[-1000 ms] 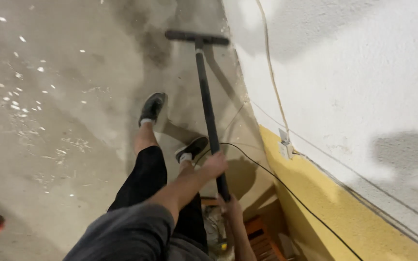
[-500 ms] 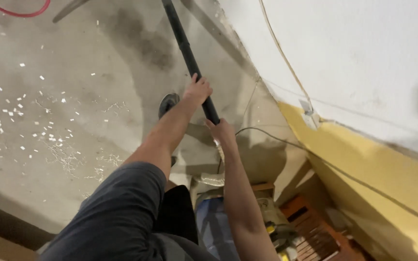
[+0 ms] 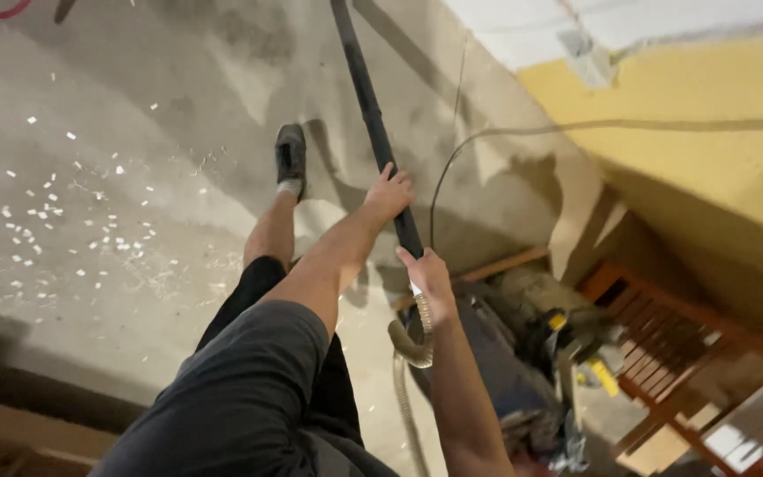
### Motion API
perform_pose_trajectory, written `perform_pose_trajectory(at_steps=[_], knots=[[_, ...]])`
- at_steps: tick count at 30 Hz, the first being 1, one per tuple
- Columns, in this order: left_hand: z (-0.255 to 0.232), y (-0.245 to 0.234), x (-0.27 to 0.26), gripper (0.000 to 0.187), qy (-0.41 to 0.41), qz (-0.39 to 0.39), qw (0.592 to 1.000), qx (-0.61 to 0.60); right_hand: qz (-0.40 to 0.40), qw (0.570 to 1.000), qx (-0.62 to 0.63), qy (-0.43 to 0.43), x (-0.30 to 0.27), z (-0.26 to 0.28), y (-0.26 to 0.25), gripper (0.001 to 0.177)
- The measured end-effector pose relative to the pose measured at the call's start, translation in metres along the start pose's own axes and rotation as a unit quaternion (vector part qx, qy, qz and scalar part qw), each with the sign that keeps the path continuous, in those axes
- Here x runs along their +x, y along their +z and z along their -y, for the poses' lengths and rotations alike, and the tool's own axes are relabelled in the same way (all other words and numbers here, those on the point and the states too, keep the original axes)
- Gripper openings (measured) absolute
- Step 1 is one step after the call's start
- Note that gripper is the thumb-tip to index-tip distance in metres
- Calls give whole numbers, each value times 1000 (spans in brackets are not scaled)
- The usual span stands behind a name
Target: Vacuuming sawdust and debris from the workshop floor using a shop vacuum and floor wand attachment
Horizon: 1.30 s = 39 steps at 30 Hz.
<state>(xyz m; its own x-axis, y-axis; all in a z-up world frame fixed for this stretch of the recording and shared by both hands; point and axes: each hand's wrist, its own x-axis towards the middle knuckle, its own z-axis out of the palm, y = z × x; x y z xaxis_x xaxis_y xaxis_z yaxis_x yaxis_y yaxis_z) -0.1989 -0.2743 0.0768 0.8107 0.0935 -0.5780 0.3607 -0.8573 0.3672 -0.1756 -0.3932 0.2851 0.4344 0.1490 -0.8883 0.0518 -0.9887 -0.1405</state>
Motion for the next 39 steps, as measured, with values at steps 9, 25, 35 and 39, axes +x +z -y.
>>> perform_pose_trajectory(at_steps=[9,25,35,39], knots=[[-94,172,-124,31,139,-96,984,-49,-10,994,70,87,-84,-163,143,67],[111,100,-58,23,162,-109,969,154,-36,987,157,31,1,31,193,87],[77,227,-147,15,205,-278,930,123,-27,973,222,64,-82,-40,286,78],[27,301,-211,12,242,-234,937,91,-4,972,219,80,-109,-129,354,81]])
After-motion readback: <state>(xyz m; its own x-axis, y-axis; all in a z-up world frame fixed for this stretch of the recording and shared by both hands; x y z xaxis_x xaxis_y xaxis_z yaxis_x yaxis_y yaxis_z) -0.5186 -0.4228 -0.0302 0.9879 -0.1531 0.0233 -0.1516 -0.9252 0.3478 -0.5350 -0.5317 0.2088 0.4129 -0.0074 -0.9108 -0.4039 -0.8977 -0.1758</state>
